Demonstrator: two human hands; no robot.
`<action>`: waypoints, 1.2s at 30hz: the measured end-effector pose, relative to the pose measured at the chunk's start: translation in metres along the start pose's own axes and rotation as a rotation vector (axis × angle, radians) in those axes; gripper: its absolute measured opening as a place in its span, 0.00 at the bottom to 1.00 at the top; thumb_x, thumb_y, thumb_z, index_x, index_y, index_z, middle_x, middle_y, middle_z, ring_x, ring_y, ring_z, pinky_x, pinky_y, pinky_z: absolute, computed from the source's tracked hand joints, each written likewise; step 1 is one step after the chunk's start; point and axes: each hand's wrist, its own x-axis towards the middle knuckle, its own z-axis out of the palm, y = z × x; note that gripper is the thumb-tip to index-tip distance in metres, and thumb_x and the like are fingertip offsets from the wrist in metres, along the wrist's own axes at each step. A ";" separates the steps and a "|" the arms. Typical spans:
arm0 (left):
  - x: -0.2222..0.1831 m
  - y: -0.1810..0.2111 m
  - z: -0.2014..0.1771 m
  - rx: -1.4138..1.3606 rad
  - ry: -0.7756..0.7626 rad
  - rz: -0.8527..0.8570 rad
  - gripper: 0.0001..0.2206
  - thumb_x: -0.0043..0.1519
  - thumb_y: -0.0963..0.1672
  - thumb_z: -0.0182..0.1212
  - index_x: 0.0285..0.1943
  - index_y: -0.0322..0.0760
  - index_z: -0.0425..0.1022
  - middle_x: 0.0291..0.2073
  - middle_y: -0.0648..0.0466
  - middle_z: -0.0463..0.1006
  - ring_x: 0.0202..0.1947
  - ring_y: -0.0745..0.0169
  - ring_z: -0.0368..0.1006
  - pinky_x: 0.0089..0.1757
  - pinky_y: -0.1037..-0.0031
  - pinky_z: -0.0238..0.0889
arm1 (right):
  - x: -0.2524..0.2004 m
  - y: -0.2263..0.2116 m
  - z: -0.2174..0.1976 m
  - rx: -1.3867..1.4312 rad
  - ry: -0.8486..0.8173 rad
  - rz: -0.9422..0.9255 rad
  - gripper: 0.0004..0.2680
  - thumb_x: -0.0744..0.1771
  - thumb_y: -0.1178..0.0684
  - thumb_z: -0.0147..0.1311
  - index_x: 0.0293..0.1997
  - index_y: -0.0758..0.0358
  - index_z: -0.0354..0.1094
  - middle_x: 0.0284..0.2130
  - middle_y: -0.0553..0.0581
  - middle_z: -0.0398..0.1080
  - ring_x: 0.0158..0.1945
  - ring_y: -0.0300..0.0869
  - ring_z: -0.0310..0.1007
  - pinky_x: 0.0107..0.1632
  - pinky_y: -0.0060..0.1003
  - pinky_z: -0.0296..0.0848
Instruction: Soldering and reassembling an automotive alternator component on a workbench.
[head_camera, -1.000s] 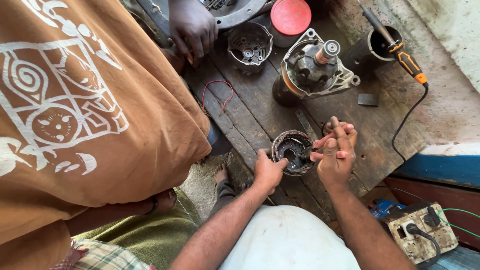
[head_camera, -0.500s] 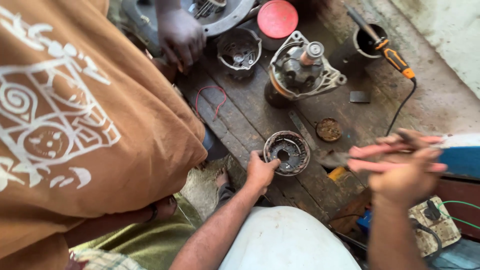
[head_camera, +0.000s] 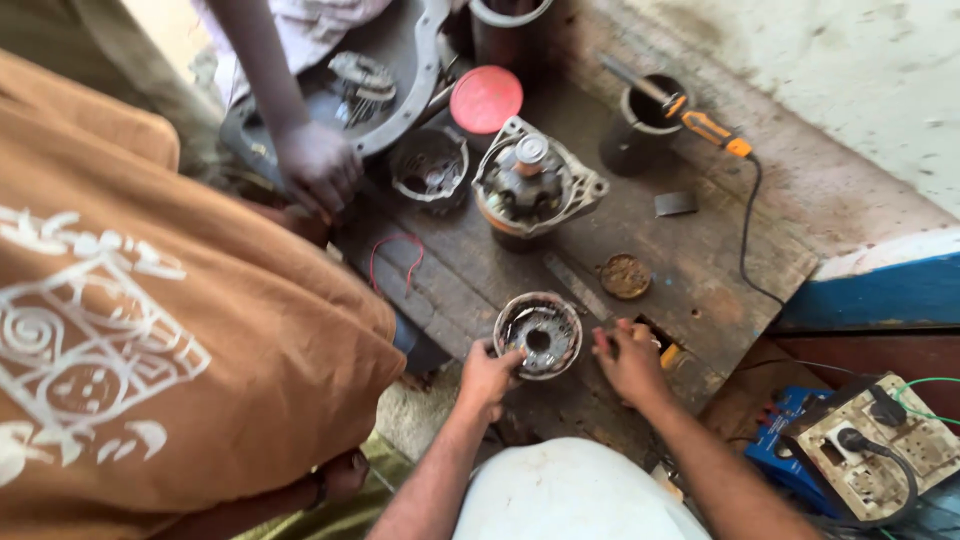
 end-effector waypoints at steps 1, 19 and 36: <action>0.000 0.000 0.000 0.011 -0.009 0.009 0.24 0.56 0.40 0.68 0.60 0.33 0.64 0.46 0.45 0.78 0.40 0.57 0.78 0.36 0.66 0.76 | 0.005 -0.002 -0.004 0.007 0.014 0.006 0.15 0.66 0.47 0.62 0.55 0.62 0.72 0.45 0.65 0.66 0.44 0.51 0.74 0.46 0.47 0.77; -0.013 0.006 0.006 -0.067 0.050 -0.004 0.25 0.56 0.40 0.69 0.61 0.31 0.65 0.47 0.45 0.79 0.40 0.58 0.79 0.34 0.69 0.74 | 0.307 0.042 -0.128 2.121 0.055 0.292 0.18 0.70 0.35 0.55 0.49 0.61 0.68 0.37 0.56 0.71 0.40 0.44 0.75 0.45 0.43 0.78; -0.011 0.002 0.005 0.117 0.146 0.117 0.24 0.54 0.41 0.72 0.60 0.31 0.71 0.46 0.46 0.83 0.41 0.63 0.78 0.38 0.76 0.72 | -0.007 0.070 -0.165 1.487 -0.013 -0.375 0.09 0.73 0.50 0.55 0.54 0.65 0.72 0.41 0.62 0.77 0.42 0.48 0.78 0.44 0.43 0.79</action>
